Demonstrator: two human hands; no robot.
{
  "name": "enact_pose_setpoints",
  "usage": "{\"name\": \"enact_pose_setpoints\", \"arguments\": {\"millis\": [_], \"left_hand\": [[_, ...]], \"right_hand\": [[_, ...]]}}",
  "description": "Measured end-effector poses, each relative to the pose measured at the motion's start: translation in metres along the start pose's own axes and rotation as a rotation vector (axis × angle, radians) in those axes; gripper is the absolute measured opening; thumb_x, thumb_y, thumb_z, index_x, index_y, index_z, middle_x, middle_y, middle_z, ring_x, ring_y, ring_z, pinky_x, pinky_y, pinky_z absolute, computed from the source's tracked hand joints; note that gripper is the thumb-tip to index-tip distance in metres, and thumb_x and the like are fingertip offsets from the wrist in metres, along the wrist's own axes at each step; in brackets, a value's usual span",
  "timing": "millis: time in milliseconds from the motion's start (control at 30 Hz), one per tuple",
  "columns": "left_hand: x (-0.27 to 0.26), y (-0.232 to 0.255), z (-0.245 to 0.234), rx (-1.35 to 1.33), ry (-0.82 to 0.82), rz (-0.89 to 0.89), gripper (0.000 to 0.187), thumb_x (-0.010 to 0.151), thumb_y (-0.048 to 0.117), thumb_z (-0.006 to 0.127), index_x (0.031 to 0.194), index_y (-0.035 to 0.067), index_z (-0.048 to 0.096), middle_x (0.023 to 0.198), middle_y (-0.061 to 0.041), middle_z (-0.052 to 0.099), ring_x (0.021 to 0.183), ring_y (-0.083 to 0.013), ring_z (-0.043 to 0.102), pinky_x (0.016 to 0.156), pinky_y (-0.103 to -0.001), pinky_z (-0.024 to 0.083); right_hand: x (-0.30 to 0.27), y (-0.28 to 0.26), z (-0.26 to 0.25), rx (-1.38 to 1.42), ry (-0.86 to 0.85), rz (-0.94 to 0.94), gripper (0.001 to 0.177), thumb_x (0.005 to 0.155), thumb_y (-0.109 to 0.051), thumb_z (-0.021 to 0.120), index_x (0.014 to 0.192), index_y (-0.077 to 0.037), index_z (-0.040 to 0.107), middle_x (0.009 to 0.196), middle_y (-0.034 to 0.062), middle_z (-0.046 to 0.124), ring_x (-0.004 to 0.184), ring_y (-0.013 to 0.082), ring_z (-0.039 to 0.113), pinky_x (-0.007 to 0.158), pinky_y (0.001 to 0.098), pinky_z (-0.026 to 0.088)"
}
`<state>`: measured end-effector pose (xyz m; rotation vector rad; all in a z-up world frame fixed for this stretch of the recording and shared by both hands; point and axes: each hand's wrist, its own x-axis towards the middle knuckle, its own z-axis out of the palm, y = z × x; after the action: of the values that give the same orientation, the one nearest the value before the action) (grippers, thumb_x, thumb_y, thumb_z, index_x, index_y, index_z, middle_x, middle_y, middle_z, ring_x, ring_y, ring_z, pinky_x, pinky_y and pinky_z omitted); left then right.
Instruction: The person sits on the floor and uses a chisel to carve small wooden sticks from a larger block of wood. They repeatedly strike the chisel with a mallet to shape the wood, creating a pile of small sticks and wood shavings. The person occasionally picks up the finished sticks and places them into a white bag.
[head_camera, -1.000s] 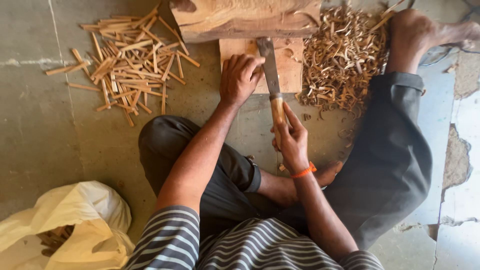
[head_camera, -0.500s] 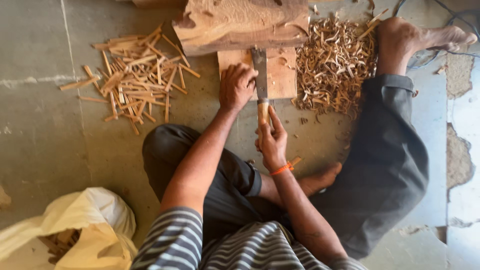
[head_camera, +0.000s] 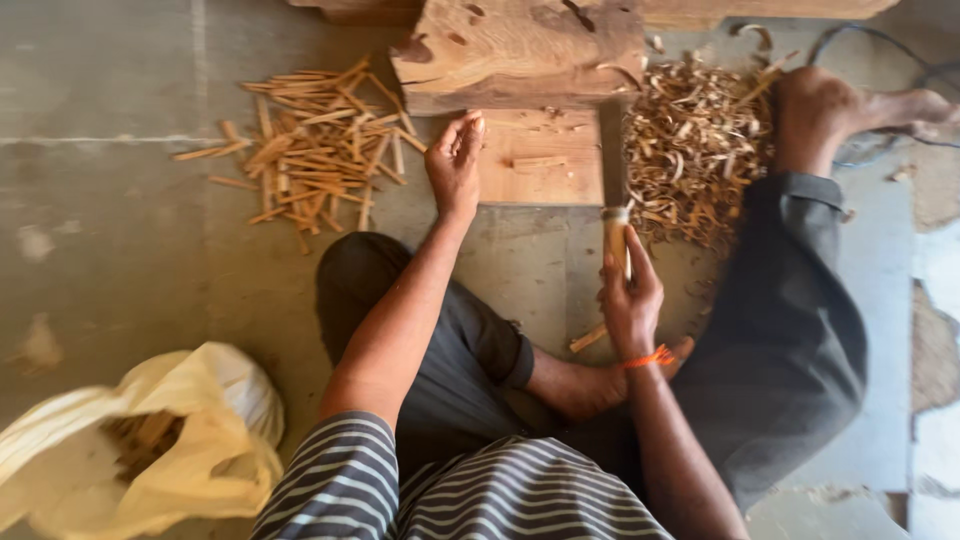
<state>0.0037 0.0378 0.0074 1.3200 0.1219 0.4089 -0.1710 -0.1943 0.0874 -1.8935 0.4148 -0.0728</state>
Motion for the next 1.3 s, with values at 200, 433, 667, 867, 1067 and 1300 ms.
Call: {"name": "enact_pose_setpoints", "arguments": {"millis": [200,433,667,867,1067,1300], "left_hand": [[0.009,0.055,-0.079,0.035,0.412,-0.217,0.018,0.097,0.022,0.068,0.108,0.008,0.069,0.091,-0.004,0.074,0.077,-0.0078,0.065,0.062,-0.020,0.052],[-0.016,0.030,-0.067,0.685,0.015,-0.004,0.041,0.109,0.028,0.062,0.135,-0.003,0.057,0.134,-0.022,0.065,0.122,-0.0289,0.064,0.106,-0.042,0.051],[0.001,0.007,0.106,1.512,-0.223,-0.135,0.104,0.082,0.065,0.068,0.146,-0.009,0.030,0.152,-0.043,0.028,0.141,-0.0540,0.032,0.110,-0.062,0.025],[-0.030,-0.005,0.189,0.949,-0.722,-0.068,0.040,0.102,0.034,0.063,0.119,-0.002,0.063,0.095,-0.014,0.069,0.077,-0.0227,0.064,0.074,-0.042,0.059],[-0.031,-0.016,0.160,1.274,-0.561,0.274,0.037,0.092,0.021,0.069,0.122,0.001,0.061,0.119,-0.019,0.066,0.111,-0.0279,0.064,0.095,-0.043,0.055],[-0.024,-0.001,0.185,1.173,-0.387,0.508,0.075,0.095,0.036,0.072,0.152,-0.001,0.041,0.151,-0.031,0.043,0.140,-0.0437,0.041,0.112,-0.059,0.035]], "right_hand": [[0.032,0.002,-0.006,-0.444,-0.068,-0.130,0.043,0.094,-0.035,0.072,0.137,-0.027,0.069,0.066,0.0149,0.066,0.059,0.0233,0.068,0.062,0.0417,0.053],[0.015,0.014,-0.051,-0.370,0.234,-0.092,0.041,0.101,-0.031,0.070,0.140,-0.021,0.068,0.082,0.0156,0.072,0.069,0.0254,0.068,0.061,0.0399,0.054],[-0.040,0.020,-0.093,0.159,0.225,-0.008,0.049,0.102,-0.017,0.066,0.149,-0.009,0.059,0.084,0.0016,0.066,0.060,0.0059,0.054,0.052,0.0237,0.046],[-0.038,0.035,-0.085,0.384,0.179,0.166,0.051,0.101,-0.016,0.065,0.150,-0.009,0.055,0.078,-0.0004,0.065,0.054,0.0038,0.051,0.047,0.0214,0.043],[-0.028,0.040,-0.087,0.543,0.198,0.185,0.051,0.101,-0.016,0.064,0.151,-0.009,0.055,0.075,-0.0007,0.064,0.053,0.0039,0.050,0.046,0.0213,0.043],[-0.029,0.044,-0.091,0.565,0.214,0.214,0.051,0.101,-0.014,0.060,0.151,-0.011,0.054,0.073,-0.0014,0.062,0.052,0.0045,0.050,0.045,0.0217,0.043]]}}
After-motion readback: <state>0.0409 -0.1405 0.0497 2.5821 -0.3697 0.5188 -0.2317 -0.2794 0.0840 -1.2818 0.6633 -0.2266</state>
